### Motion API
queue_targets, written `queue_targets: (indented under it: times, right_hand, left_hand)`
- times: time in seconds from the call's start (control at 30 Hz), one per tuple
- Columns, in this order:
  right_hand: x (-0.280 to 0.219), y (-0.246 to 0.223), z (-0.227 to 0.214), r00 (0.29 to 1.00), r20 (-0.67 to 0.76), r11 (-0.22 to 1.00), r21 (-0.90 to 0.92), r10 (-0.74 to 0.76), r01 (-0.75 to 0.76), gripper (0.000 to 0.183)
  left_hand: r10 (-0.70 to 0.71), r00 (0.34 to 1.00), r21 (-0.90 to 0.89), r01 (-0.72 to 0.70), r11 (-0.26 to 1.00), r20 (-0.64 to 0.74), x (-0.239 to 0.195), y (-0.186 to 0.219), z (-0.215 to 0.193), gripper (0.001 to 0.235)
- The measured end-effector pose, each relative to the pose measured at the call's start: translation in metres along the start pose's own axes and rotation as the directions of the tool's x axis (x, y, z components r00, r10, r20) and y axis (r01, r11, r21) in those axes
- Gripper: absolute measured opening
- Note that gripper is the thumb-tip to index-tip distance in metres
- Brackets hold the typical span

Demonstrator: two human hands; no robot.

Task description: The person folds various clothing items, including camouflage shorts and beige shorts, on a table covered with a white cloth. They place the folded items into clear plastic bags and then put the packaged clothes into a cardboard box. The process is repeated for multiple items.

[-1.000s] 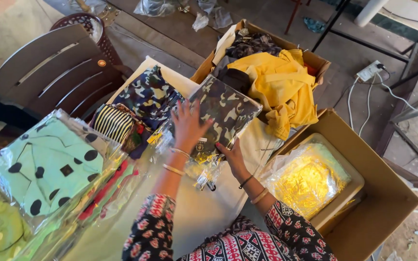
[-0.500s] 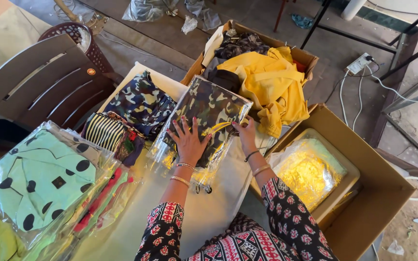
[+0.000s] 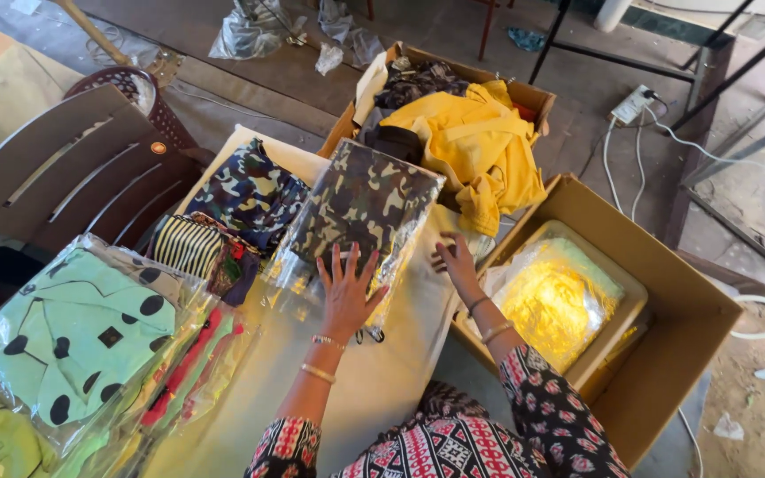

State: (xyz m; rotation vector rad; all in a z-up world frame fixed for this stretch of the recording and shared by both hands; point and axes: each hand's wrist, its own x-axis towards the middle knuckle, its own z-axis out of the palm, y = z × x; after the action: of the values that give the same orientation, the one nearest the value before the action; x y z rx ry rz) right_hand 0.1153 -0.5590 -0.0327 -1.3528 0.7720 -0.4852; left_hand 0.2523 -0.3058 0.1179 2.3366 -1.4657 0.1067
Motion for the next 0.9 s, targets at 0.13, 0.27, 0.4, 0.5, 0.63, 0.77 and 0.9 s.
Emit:
queue_targets:
  times: [0.13,0.27,0.4,0.5,0.63,0.77,0.9]
  right_hand:
    - [-0.091,0.064,-0.062,0.995,-0.081,0.913,-0.408,-0.053,0.016,0.033]
    - [-0.207,0.131,-0.13,0.988,-0.093,0.562,-0.827,-0.125,-0.007,0.037]
    - [-0.315,0.189,-0.183,0.986,-0.145,0.307,-0.945,-0.08,-0.115,0.046]
    - [-0.34,0.207,-0.208,0.932,-0.36,0.329,-0.877,0.028,-0.349,0.038]
    - [-0.318,0.265,-0.253,0.917,-0.396,0.524,-0.771,0.049,-0.361,0.037]
    - [-0.276,0.294,-0.263,0.839,-0.488,0.698,-0.513,0.242,-0.5,0.041]
    - [-0.232,0.3,-0.269,0.715,-0.529,0.652,-0.347,0.457,-0.674,0.05]
  left_hand:
    - [0.057,0.998,-0.079,-0.057,0.995,-0.007,-0.068,0.021,-0.003,0.072]
    - [0.053,0.997,-0.091,-0.047,0.995,0.061,-0.137,0.027,0.01,0.07]
    - [0.0,0.996,-0.12,0.01,0.993,0.084,-0.188,0.023,0.036,0.065]
    - [-0.051,0.989,-0.169,0.074,0.983,0.138,-0.205,0.016,0.058,0.063]
    - [-0.043,0.98,-0.1,0.063,0.993,0.193,-0.199,0.013,0.082,0.068]
    - [-0.097,0.971,0.072,0.083,0.994,0.217,-0.197,0.011,0.099,0.072]
    - [-0.079,0.988,0.053,0.073,0.996,0.132,-0.205,0.005,0.111,0.069]
